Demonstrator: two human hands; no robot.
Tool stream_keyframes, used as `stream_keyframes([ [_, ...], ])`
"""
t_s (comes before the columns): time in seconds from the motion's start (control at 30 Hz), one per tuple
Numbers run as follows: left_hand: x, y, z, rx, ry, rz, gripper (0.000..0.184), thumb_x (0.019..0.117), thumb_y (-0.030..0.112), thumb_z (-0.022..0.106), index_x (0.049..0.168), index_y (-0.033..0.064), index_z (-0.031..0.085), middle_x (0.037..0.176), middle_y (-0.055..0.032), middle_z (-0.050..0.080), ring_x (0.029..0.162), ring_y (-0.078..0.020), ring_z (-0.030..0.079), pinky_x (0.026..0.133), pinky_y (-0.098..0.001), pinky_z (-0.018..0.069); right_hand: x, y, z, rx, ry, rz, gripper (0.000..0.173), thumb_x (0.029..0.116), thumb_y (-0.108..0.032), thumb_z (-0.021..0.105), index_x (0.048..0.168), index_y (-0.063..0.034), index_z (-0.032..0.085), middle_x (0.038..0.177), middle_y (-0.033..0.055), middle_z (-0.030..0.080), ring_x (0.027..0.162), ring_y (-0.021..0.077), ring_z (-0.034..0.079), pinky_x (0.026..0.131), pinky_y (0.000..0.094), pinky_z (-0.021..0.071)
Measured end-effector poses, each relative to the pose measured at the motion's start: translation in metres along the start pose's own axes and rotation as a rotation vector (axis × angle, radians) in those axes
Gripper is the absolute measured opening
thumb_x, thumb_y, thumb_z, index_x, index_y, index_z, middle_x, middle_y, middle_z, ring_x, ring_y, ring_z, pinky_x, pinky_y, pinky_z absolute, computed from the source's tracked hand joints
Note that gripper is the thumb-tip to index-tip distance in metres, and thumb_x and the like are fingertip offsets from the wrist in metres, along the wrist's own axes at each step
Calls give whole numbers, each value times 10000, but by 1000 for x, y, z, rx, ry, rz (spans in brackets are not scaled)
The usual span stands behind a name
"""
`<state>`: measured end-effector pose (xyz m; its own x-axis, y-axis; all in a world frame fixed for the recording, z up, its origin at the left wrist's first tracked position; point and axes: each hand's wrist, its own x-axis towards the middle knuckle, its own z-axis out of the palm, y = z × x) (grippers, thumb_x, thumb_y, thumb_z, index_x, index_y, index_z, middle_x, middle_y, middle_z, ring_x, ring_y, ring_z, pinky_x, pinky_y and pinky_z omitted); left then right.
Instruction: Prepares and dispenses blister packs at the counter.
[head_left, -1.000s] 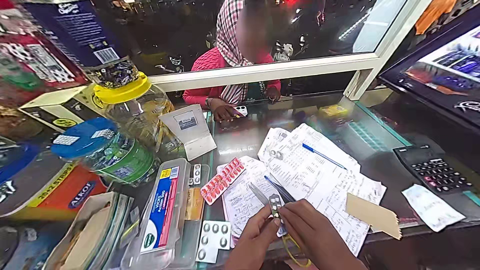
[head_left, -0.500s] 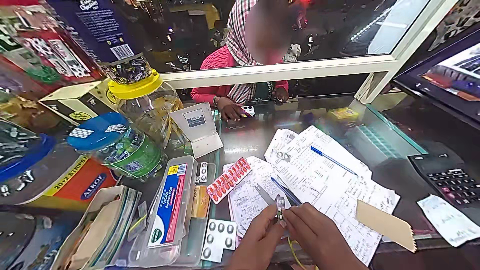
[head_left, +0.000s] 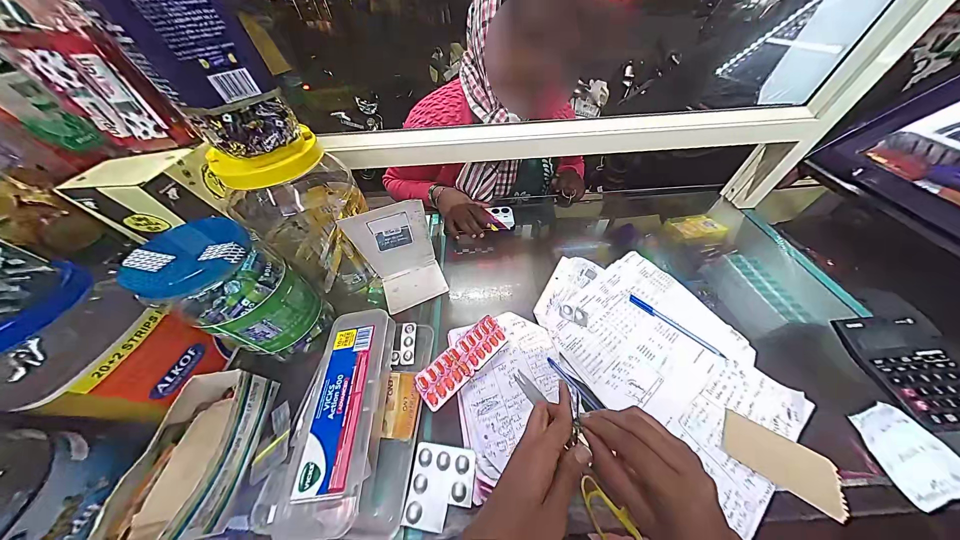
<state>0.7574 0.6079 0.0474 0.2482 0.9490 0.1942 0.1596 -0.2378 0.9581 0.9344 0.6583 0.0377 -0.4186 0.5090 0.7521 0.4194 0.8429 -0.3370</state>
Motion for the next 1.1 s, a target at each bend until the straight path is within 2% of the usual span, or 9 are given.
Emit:
stream_keyframes([
  [0.2,2,6,4,33,18,-15,516,1064,66,380,1505,-185,286,1205,-294,508,1056,-231,557,937,-288,487,2,2,-3,-83,-8,-56,101,1002,-143,616,1011,-81,695,900,52,700,826,117,628,757,152,496],
  [0.47,2,1,8,-43,10,-61,505,1071,89,356,1501,-172,313,1229,-297,518,1078,-238,558,951,-318,487,1,2,-5,-124,-57,-69,109,1006,-127,603,1012,-68,694,908,76,707,856,148,645,803,172,508],
  [0.53,2,-2,6,-54,-1,-64,511,1078,113,367,1501,-170,320,1234,-302,523,1083,-238,561,957,-319,487,1,3,-2,-130,-64,-65,124,1020,-167,585,1009,-79,673,886,68,684,840,148,629,785,169,500],
  [0.6,1,-6,4,-72,-14,-59,520,1072,139,419,1491,-162,350,1200,-275,533,1038,-203,562,911,-286,493,0,6,1,-121,-70,-66,152,1024,-248,574,996,-107,627,870,44,643,812,127,602,749,152,488],
  [0.7,2,-9,-8,-92,-96,-86,523,1067,134,465,1508,-127,359,1175,-244,540,977,-174,571,856,-260,512,1,16,3,1,-88,-61,214,998,-322,610,933,-119,596,825,28,604,755,91,574,667,129,462],
  [0.8,-2,-9,-19,14,-158,-36,501,1032,67,502,1471,-154,404,1133,-276,560,936,-227,584,825,-287,517,-1,19,0,238,-129,-10,153,894,-223,674,878,-94,595,814,36,604,726,62,559,638,111,444],
  [0.9,-6,2,-28,165,-237,-28,488,1016,36,514,1444,-179,421,1158,-325,563,959,-316,623,860,-346,543,-8,15,-2,429,-147,48,163,866,-178,710,866,-82,578,847,39,610,776,41,584,676,101,462],
  [1.0,-12,8,-28,255,-254,-2,468,997,11,531,1414,-189,456,1154,-340,571,941,-344,633,846,-347,550,-15,10,-7,507,-141,83,128,868,-139,692,890,-80,581,904,38,638,864,49,618,751,118,489],
  [1.1,-15,8,-19,331,-194,36,456,979,7,559,1385,-190,491,1114,-329,600,925,-358,646,834,-357,561,-14,11,-16,573,-146,105,131,890,-141,695,896,-80,579,911,32,647,867,49,626,753,128,496],
])
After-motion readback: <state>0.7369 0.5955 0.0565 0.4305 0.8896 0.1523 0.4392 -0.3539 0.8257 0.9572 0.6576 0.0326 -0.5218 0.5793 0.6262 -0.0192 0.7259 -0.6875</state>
